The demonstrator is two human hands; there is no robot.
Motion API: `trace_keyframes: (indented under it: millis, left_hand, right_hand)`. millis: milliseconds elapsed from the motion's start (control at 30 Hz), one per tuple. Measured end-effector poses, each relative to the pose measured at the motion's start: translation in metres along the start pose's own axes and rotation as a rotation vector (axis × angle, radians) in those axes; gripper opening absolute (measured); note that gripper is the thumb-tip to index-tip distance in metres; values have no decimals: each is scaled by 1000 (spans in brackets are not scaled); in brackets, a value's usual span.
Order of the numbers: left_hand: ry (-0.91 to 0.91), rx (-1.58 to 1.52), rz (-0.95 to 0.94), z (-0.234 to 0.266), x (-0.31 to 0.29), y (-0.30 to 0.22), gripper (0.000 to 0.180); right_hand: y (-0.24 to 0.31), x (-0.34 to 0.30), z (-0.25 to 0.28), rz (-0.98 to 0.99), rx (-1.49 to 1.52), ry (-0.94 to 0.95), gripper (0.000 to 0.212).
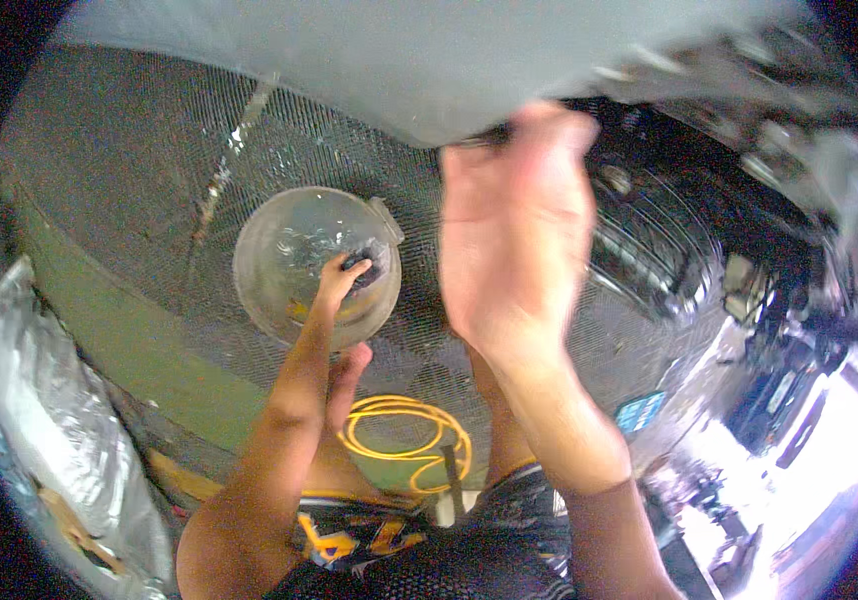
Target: The person kneels beside a white car with the hood open and wipes the undercarriage and wheel well area with a dark cloth. They repeatedly dip the cloth into a clear plastic bucket of water and continue wiping the same metal surfaces.
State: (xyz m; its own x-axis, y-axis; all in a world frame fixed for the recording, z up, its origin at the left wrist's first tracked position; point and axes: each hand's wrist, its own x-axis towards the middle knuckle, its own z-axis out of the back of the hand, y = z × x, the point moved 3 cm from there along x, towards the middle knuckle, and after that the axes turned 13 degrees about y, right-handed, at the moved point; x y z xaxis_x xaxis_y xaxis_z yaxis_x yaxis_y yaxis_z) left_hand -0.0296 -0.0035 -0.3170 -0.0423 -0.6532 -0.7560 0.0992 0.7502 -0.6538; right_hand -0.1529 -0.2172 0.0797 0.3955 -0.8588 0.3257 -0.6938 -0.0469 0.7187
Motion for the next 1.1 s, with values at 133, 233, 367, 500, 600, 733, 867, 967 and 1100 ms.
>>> trace_keyframes:
  millis: [133,233,367,500,600,733,867,967,1100]
  left_hand:
    - [90,-999,-40,50,-145,-97,31]
    - [109,-950,-222,68,-248,-215,38]
    - [316,-536,-305,57,-344,-399,45]
    - [502,365,-460,8,-369,-557,34]
    - [735,1128,-760,-72,-349,-649,24]
    - [638,2283,-205,-86,-309,-659,23]
    - [516,2703,-448,-32,-307,-646,17]
    - [373,2936,-333,-28,-300,-641,14]
    - [508,2834,-61,-34,-286,-647,14]
  right_hand:
    - [18,1,-35,-194,-57,-304,21]
    - [30,8,-44,-318,-213,-326,23]
    - [43,16,-39,-382,-222,-297,21]
    - [45,28,-26,-411,-435,-285,24]
    - [-10,35,-5,21,-121,-257,25]
    - [26,44,-43,-98,-268,-285,33]
    - [62,65,-52,-498,-116,-211,25]
    - [56,65,-50,-396,-41,-184,21]
    - [54,70,-45,-496,-154,-195,25]
